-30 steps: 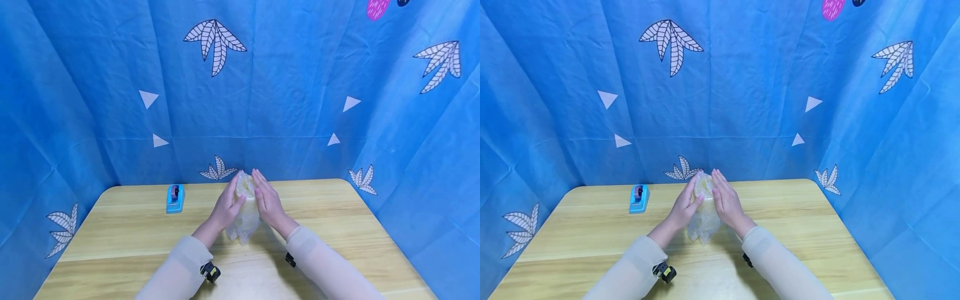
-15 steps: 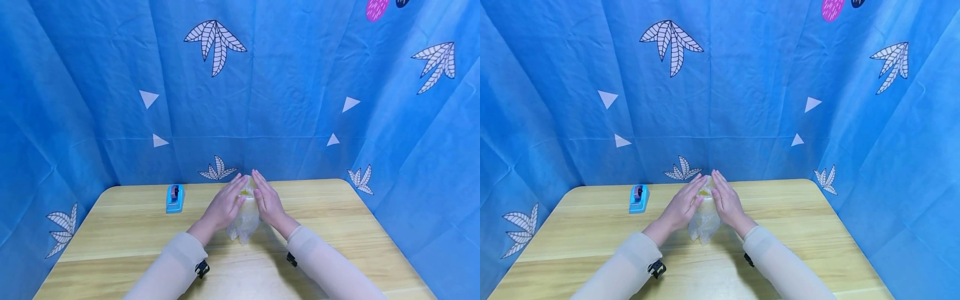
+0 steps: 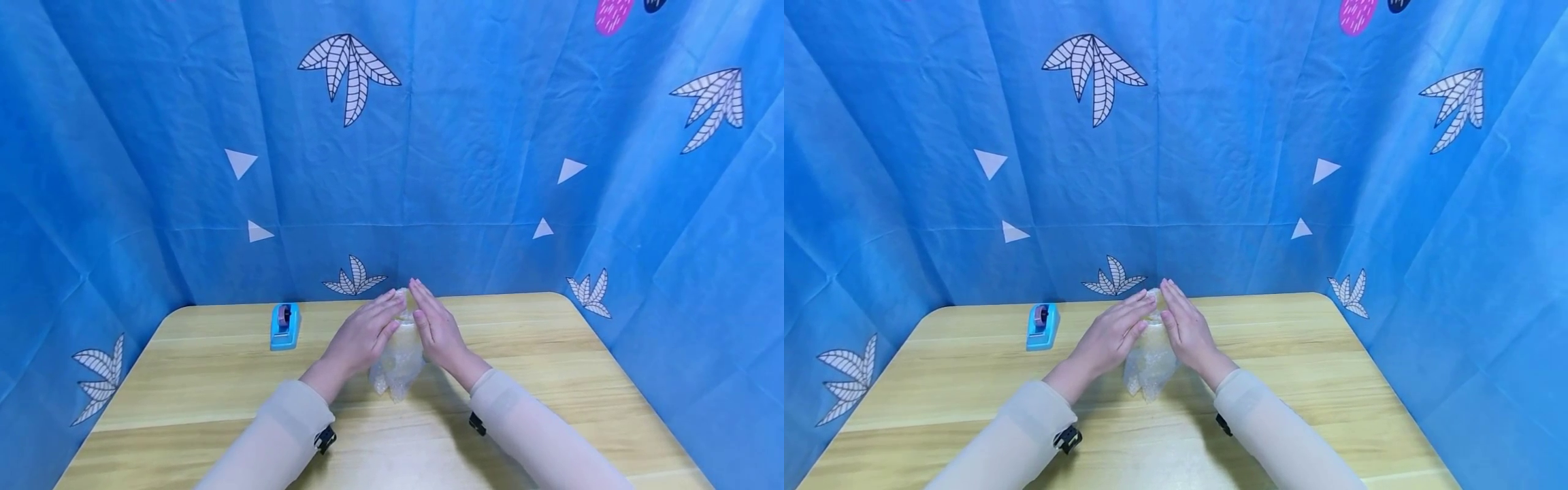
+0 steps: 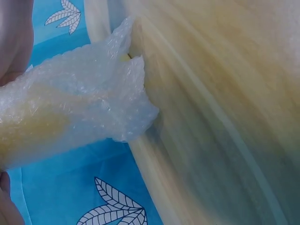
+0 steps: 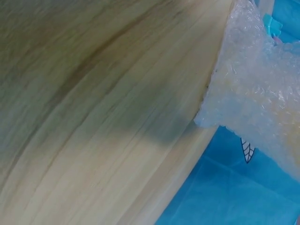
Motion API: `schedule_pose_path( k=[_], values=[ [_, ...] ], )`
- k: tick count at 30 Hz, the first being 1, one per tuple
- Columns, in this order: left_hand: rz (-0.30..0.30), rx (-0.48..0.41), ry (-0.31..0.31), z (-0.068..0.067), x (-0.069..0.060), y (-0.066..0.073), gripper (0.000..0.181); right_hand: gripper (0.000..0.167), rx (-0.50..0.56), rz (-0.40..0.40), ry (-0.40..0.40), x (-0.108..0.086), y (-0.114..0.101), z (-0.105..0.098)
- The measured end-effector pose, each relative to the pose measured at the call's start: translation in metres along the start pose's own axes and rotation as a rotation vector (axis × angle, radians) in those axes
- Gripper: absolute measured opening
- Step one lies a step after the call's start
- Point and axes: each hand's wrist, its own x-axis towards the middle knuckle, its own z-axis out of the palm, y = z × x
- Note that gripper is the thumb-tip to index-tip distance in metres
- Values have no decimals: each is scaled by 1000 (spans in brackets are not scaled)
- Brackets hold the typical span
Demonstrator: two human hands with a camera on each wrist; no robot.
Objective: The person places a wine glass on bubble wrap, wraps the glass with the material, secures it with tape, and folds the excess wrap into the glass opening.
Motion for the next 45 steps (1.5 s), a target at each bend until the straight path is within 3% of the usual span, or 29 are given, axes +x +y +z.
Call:
schedule_pose_path(
  k=[8,16,20,23,35,45],
  values=[
    [39,64,-23,-3,3,-2,39,66,-59,-22,-9,0,0,-4],
    [38,111,-65,-7,0,-2,41,62,-197,-194,26,-7,1,-12],
    [44,108,-68,-8,0,0,41,58,-229,-300,80,-10,4,-17],
    [46,93,-66,-9,0,2,42,55,-228,-337,106,-10,6,-19],
    [68,78,-16,-12,-11,-1,45,56,-193,-298,33,-9,6,-23],
    [55,97,-13,-15,-11,4,43,56,-176,-298,-28,-4,8,-28]
  ],
)
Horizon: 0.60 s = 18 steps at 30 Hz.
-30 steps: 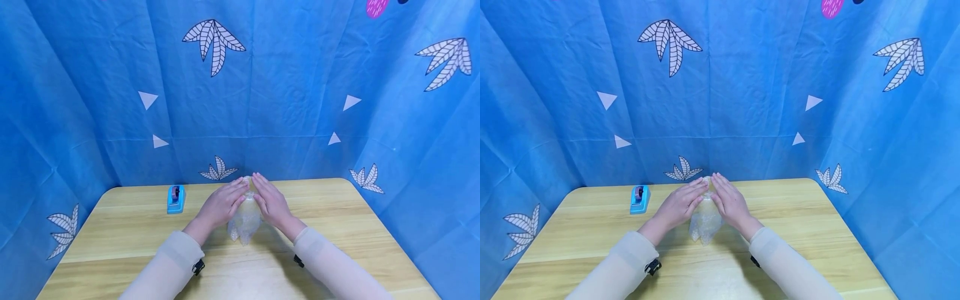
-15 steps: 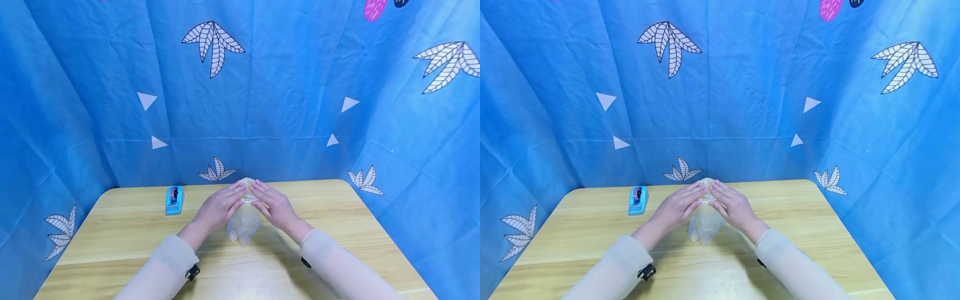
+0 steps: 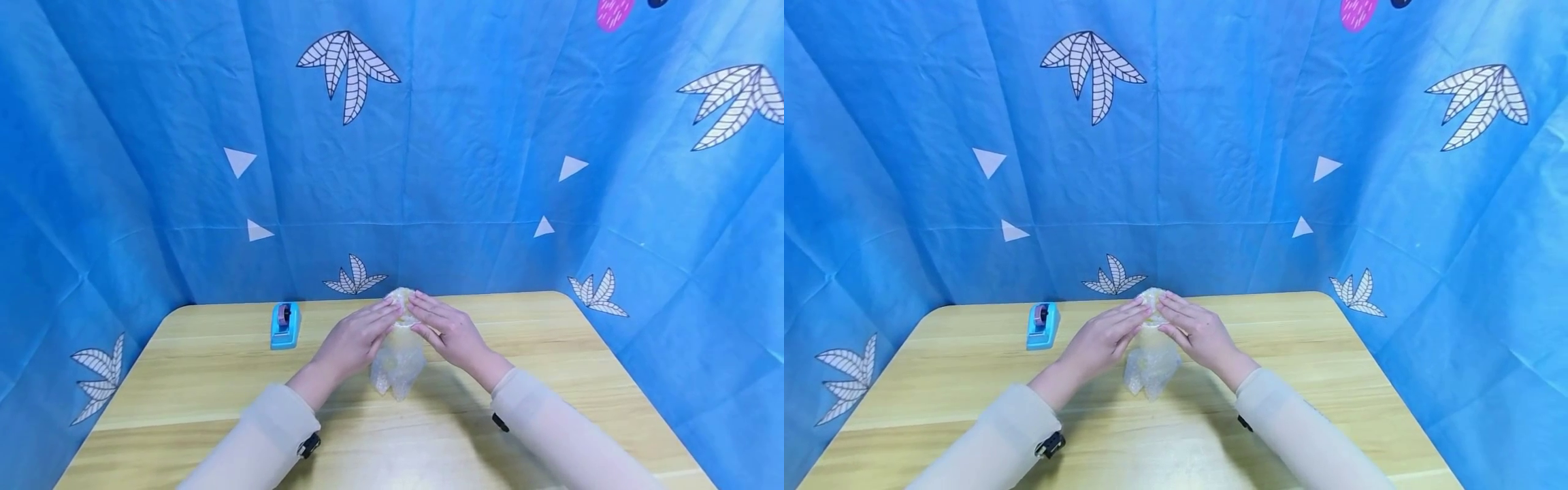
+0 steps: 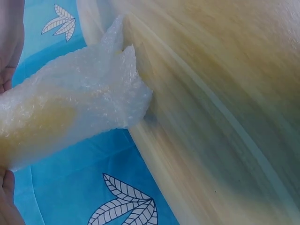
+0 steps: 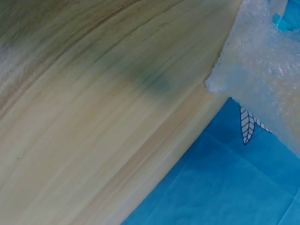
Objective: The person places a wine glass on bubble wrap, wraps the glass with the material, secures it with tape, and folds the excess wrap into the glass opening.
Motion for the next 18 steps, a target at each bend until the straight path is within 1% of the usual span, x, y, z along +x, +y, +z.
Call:
schedule_pose_path(
  k=[3,8,12,16,18],
  values=[
    [-2,15,-14,-1,-1,1,45,55,-3,-7,-3,0,-1,-1],
    [-9,8,-38,-1,0,1,47,55,-10,2,2,0,-2,-4],
    [-13,3,-38,-2,0,1,47,54,-6,3,7,1,-4,-6],
    [1,-2,-35,-3,-1,1,47,54,-1,10,19,2,-7,-8],
    [1,4,-45,-5,-2,2,46,54,2,12,22,2,-7,-9]
  ],
)
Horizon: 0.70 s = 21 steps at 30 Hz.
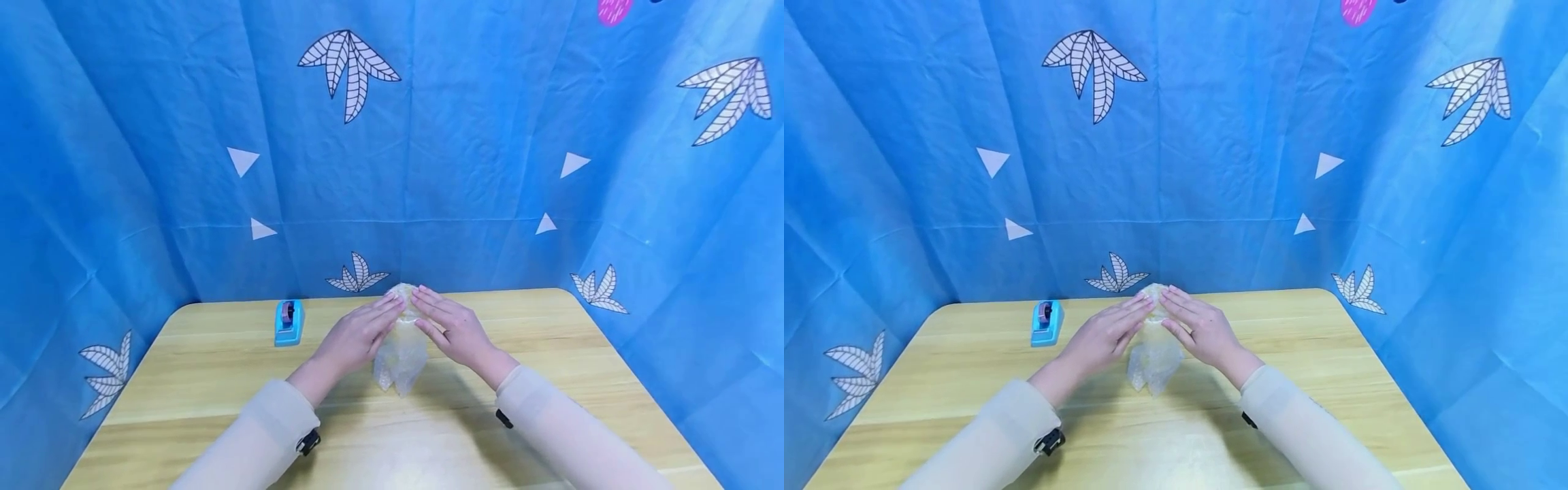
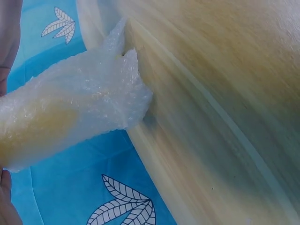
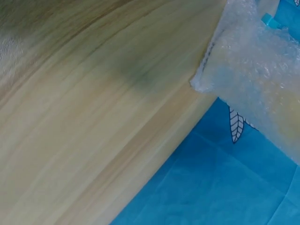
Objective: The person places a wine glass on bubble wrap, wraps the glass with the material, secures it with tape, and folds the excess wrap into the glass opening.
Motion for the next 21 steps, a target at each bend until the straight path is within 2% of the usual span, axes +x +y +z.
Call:
schedule_pose_path(
  k=[5,11,21],
  values=[
    [-14,31,-39,-4,-1,3,47,52,8,3,-14,-3,1,-8],
    [-14,46,-84,-20,0,5,52,52,12,-16,-15,-3,2,-16],
    [-13,95,-143,-40,-3,4,71,65,-10,37,-195,-4,3,-46]
  ],
)
